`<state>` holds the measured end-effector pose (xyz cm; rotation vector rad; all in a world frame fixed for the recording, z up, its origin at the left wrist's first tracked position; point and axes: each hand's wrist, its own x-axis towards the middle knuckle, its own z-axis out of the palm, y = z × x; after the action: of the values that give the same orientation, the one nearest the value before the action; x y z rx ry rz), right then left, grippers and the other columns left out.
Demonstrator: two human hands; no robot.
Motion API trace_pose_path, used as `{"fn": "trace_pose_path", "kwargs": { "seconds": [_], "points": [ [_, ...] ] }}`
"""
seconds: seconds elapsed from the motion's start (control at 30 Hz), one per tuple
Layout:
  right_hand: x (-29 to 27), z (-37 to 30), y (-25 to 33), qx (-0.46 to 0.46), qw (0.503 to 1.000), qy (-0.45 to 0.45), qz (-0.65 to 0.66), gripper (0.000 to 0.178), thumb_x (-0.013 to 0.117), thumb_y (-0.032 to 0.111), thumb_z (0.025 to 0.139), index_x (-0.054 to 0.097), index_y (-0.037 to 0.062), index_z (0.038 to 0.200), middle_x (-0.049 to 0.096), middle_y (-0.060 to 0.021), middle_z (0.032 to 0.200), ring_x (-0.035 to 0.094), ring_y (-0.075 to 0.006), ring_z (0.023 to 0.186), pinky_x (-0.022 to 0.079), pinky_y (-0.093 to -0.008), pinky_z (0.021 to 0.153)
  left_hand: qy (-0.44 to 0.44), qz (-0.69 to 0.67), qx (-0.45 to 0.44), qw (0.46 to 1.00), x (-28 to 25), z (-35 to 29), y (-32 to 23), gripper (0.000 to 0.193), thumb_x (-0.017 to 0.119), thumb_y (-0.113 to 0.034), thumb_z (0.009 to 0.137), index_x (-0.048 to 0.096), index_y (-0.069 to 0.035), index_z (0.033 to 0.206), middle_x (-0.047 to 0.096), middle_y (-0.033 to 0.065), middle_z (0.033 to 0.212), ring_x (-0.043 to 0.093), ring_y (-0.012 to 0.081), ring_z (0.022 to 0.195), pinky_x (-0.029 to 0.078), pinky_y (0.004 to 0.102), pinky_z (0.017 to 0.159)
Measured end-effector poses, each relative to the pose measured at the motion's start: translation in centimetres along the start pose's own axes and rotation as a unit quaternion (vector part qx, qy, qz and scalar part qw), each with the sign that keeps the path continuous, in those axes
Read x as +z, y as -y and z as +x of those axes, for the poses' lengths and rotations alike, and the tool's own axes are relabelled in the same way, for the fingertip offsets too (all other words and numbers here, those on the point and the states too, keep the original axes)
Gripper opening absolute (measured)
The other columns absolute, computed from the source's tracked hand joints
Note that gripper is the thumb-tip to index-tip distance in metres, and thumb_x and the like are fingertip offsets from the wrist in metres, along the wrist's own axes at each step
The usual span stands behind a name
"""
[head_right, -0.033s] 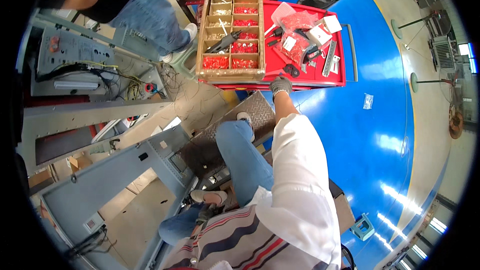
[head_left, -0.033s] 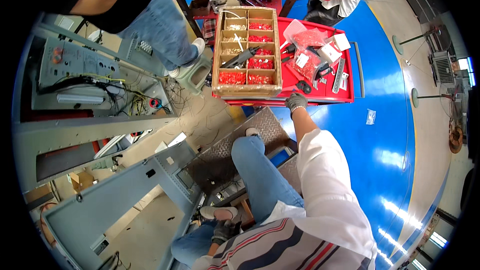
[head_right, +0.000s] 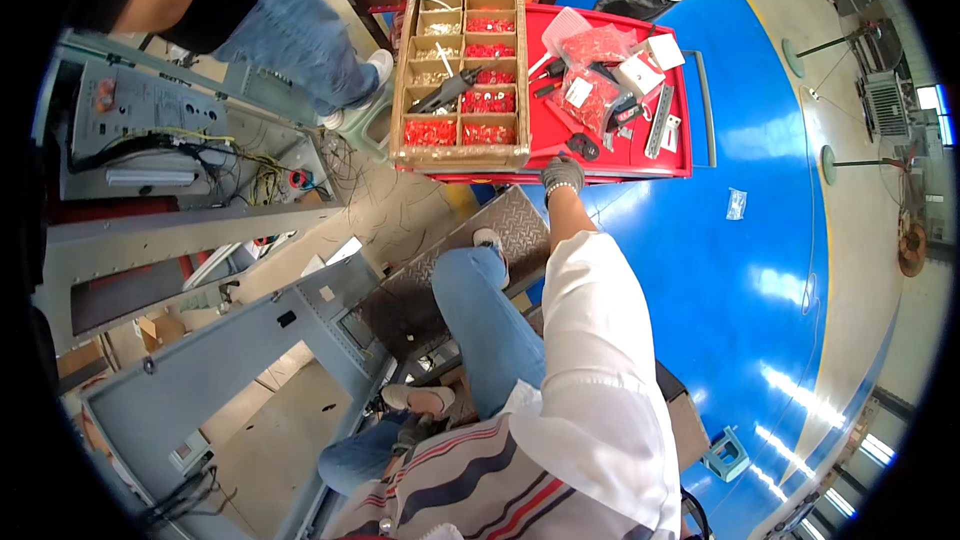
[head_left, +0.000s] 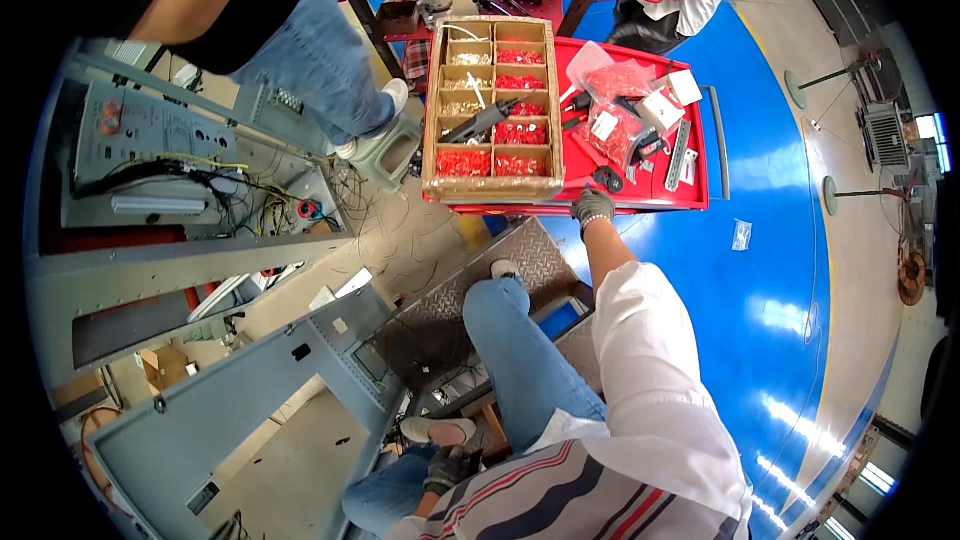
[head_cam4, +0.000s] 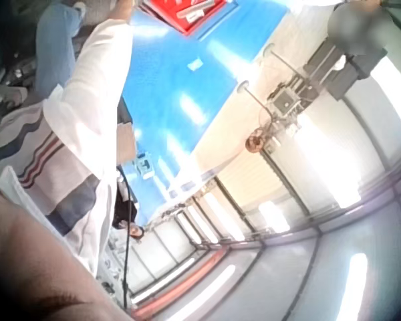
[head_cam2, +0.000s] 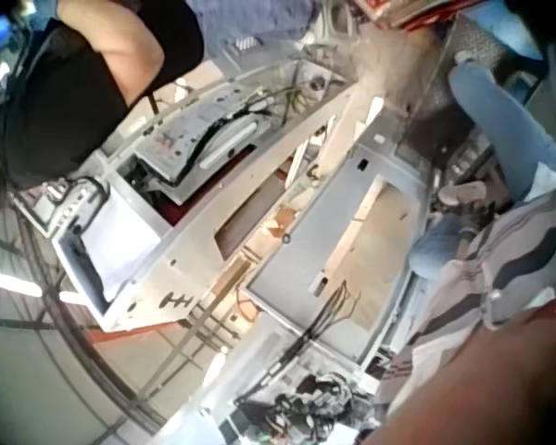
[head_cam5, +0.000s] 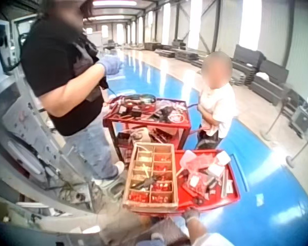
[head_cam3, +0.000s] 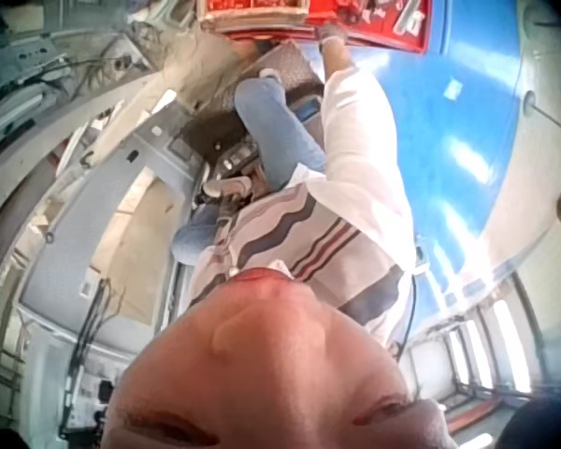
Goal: The person works on an open electrical cabinet, stripping wire ends with pliers and securing them into terminal blocks using a cordless screwdriver. They also remove a slipper to show a bare foot briefly before resuming wiring.
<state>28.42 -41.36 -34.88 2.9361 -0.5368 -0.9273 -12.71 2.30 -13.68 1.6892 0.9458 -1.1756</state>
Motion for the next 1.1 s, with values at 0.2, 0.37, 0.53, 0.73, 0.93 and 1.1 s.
{"fn": "trace_pose_path", "kwargs": {
  "seconds": [0.2, 0.37, 0.53, 0.73, 0.93, 1.1],
  "points": [
    [-5.7, 0.1, 3.2, 0.278, 0.887, 0.024, 0.368, 0.059, 0.065, 0.043, 0.077, 0.058, -0.0057, 0.11, 0.06, -0.0225, 0.112, 0.059, -0.0308, 0.105, 0.046, -0.0368, 0.087, -0.012, -0.035, -0.063, 0.997, 1.0, 0.7, -4.9, 0.031, 0.055, -0.026, 0.089, 0.058, -0.003, 0.109, 0.066, 0.0098, 0.094, 0.063, 0.0185, 0.075, 0.051, 0.0325, 0.068],
    [-6.0, 1.8, 2.9, 0.327, 0.865, 0.061, 0.376, 0.075, 0.069, 0.048, 0.073, 0.048, -0.0035, 0.123, 0.058, -0.0202, 0.118, 0.059, -0.0303, 0.107, 0.048, -0.0391, 0.085, -0.015, -0.103, -0.069, 0.992, -0.5, 3.7, -10.4, 0.031, 0.055, -0.026, 0.089, 0.058, -0.004, 0.11, 0.066, 0.0097, 0.093, 0.063, 0.0183, 0.075, 0.051, 0.0322, 0.068],
    [-7.0, 1.0, 4.0, 0.363, 0.828, 0.051, 0.424, 0.083, 0.072, 0.04, 0.07, 0.036, -0.0048, 0.129, 0.049, -0.0231, 0.128, 0.055, -0.0306, 0.112, 0.045, -0.0385, 0.091, -0.026, -0.135, -0.061, 0.989, -0.5, 4.5, -11.9, 0.031, 0.055, -0.026, 0.089, 0.057, -0.004, 0.111, 0.065, 0.0096, 0.093, 0.062, 0.018, 0.075, 0.05, 0.0318, 0.068],
    [-0.6, 5.2, -2.7, 0.18, 0.948, 0.004, 0.264, 0.037, 0.056, 0.026, 0.08, 0.05, 0.0029, 0.108, 0.062, -0.0165, 0.101, 0.062, -0.0285, 0.097, 0.049, -0.0407, 0.08, -0.001, -0.052, -0.061, 0.997, -0.8, -0.2, -6.3, 0.031, 0.055, -0.026, 0.09, 0.056, -0.005, 0.112, 0.065, 0.0094, 0.092, 0.061, 0.0177, 0.075, 0.05, 0.0313, 0.067],
    [-9.5, -7.9, 1.1, 0.253, 0.496, -0.058, 0.829, 0.017, 0.054, 0.018, 0.083, 0.05, 0.0037, 0.092, 0.054, -0.0091, 0.063, 0.057, -0.0207, 0.056, 0.048, -0.0401, 0.047, -0.036, -0.013, 0.007, 0.999, -1.5, -2.5, -5.1, 0.031, 0.056, -0.027, 0.09, 0.055, -0.005, 0.112, 0.064, 0.0092, 0.092, 0.061, 0.0174, 0.075, 0.049, 0.0308, 0.067],
    [-11.8, -22.5, 1.5, 0.041, 0.613, -0.005, 0.789, 0.015, 0.054, 0.011, 0.082, 0.048, 0.0041, 0.094, 0.054, -0.0093, 0.063, 0.049, -0.0199, 0.041, 0.041, -0.0315, 0.037, -0.072, -0.158, 0.177, 0.969, -4.1, -2.7, -10.5, 0.035, 0.056, -0.026, 0.09, 0.052, -0.006, 0.118, 0.061, 0.0085, 0.095, 0.059, 0.0173, 0.08, 0.049, 0.0295, 0.07]
  ]
}}
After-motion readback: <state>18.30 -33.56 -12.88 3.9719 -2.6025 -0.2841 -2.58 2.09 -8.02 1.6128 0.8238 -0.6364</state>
